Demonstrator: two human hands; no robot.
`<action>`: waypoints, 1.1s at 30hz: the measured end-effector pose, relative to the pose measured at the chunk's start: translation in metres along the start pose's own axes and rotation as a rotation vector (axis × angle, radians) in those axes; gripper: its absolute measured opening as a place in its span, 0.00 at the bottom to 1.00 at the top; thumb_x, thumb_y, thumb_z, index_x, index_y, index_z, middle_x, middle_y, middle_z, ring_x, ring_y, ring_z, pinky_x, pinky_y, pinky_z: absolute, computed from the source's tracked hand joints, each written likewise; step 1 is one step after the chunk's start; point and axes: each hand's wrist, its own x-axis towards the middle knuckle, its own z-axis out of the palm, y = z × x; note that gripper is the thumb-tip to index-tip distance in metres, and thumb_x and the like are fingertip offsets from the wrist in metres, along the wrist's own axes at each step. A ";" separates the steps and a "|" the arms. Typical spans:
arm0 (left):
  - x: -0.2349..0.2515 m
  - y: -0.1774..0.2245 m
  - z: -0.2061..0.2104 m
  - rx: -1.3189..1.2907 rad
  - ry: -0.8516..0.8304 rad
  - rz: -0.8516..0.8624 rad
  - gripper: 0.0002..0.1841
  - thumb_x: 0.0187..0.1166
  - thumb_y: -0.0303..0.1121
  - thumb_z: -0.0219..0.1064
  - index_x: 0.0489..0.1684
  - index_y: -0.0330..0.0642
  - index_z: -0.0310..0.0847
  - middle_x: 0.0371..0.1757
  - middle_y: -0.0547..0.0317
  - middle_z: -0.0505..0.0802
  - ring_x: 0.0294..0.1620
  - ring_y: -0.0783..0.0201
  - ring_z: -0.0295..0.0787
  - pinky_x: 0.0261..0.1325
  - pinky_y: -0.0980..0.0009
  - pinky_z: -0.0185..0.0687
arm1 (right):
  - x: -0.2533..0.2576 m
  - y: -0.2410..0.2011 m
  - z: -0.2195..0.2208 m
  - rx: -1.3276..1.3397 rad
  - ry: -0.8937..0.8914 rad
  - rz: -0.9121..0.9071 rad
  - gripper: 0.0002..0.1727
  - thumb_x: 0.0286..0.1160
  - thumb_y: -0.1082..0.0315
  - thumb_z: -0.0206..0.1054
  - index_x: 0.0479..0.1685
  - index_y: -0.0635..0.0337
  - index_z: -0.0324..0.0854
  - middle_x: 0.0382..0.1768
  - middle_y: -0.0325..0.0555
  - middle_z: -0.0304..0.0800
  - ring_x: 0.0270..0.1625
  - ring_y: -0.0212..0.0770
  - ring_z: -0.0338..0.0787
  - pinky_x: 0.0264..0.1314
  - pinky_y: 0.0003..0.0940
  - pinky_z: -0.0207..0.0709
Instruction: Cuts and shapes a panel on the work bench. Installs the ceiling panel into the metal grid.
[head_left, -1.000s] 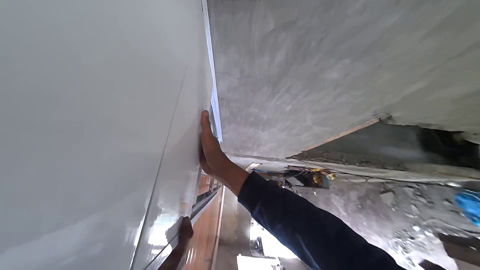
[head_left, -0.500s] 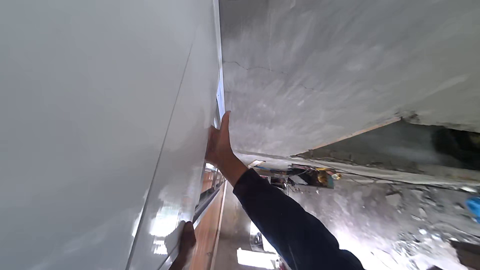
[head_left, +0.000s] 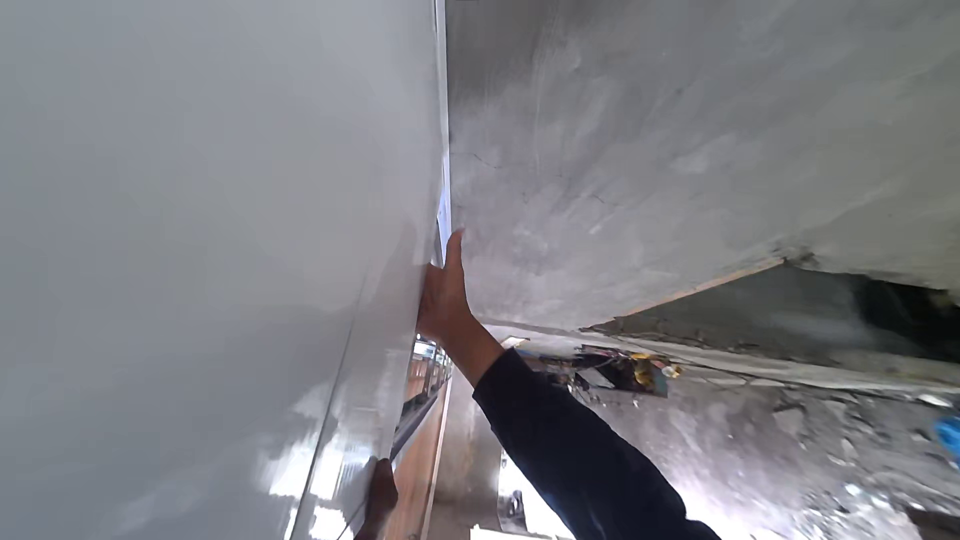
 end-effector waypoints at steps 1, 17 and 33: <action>0.001 0.000 0.001 -0.016 0.002 -0.010 0.09 0.75 0.26 0.73 0.41 0.25 0.85 0.40 0.64 0.94 0.51 0.90 0.86 0.60 0.86 0.82 | 0.004 0.001 -0.001 0.014 0.001 0.001 0.67 0.51 0.06 0.18 0.77 0.44 0.73 0.63 0.47 0.88 0.62 0.44 0.88 0.59 0.50 0.84; 0.004 0.021 0.004 0.019 0.075 -0.029 0.14 0.70 0.23 0.73 0.41 0.15 0.80 0.39 0.59 0.93 0.50 0.94 0.85 0.59 0.91 0.78 | -0.034 0.038 -0.003 0.143 -0.075 0.007 0.64 0.53 0.07 0.19 0.66 0.46 0.79 0.52 0.44 0.91 0.55 0.40 0.91 0.54 0.45 0.86; 0.000 0.025 0.006 0.093 0.102 -0.100 0.18 0.70 0.24 0.72 0.44 0.09 0.77 0.40 0.51 0.91 0.49 0.93 0.85 0.57 0.92 0.78 | -0.021 0.025 -0.005 0.190 -0.016 -0.002 0.61 0.61 0.10 0.22 0.70 0.50 0.74 0.53 0.46 0.90 0.56 0.41 0.90 0.56 0.47 0.85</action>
